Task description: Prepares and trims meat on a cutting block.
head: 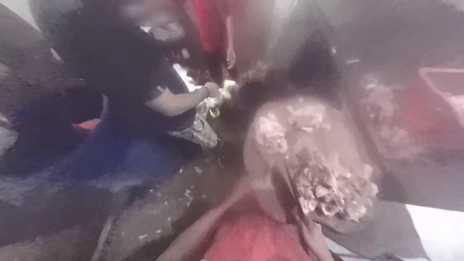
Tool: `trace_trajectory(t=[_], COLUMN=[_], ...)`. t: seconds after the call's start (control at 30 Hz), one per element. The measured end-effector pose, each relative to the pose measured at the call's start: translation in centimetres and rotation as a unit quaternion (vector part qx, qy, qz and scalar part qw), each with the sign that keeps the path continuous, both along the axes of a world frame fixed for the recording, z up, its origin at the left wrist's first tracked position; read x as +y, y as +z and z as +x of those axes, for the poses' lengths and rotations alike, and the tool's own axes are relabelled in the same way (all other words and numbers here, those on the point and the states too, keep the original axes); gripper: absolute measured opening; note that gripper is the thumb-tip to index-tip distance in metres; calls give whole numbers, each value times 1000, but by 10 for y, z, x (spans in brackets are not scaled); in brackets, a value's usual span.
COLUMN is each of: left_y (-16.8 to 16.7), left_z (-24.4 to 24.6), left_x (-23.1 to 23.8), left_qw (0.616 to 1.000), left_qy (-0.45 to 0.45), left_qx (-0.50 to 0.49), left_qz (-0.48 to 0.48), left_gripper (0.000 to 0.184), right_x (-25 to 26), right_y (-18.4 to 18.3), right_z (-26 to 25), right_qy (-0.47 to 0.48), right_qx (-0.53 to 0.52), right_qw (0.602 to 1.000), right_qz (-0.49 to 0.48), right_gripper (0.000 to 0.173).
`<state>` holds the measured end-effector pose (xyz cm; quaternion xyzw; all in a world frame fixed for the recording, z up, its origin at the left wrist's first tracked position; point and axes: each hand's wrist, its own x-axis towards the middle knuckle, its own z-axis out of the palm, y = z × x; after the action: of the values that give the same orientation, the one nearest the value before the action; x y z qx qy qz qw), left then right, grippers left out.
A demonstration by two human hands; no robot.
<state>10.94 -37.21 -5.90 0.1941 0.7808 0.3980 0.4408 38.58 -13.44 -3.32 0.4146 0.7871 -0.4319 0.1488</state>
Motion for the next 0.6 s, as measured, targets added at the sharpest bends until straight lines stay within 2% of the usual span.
trace_trajectory(t=[0.07,0.13,0.27,0.37,0.43,0.53,0.6], left_y=[-2,-9,-8,-1,3,-6,-11], left_z=[2,8,8,14,15,18,11], left_x=[0,1,-3,-3,0,1,-6], left_qw=[999,1000,1000,999,998,999,998], left_qy=[21,15,3,-8,-1,14,28], left_qx=[-6,-9,-4,-18,-32,-32,-57], left_qz=[27,16,-17,-42,-49,-20,27], left_gripper=[35,35,38,37,39,34,31], right_x=[-7,-14,-24,-45,-55,-49,-39], right_y=[15,34,83,111,107,61,45], right_z=[-9,-18,-55,-71,-77,-67,-53], right_qy=[-12,-22,-13,-48,-17,116,142], right_qx=[6,-3,34,128,97,-64,-64], right_qw=[1000,1000,995,975,983,980,976], right_qz=[20,6,-93,-176,-153,-148,-155], right_gripper=[51,51,52,39,37,49,50])
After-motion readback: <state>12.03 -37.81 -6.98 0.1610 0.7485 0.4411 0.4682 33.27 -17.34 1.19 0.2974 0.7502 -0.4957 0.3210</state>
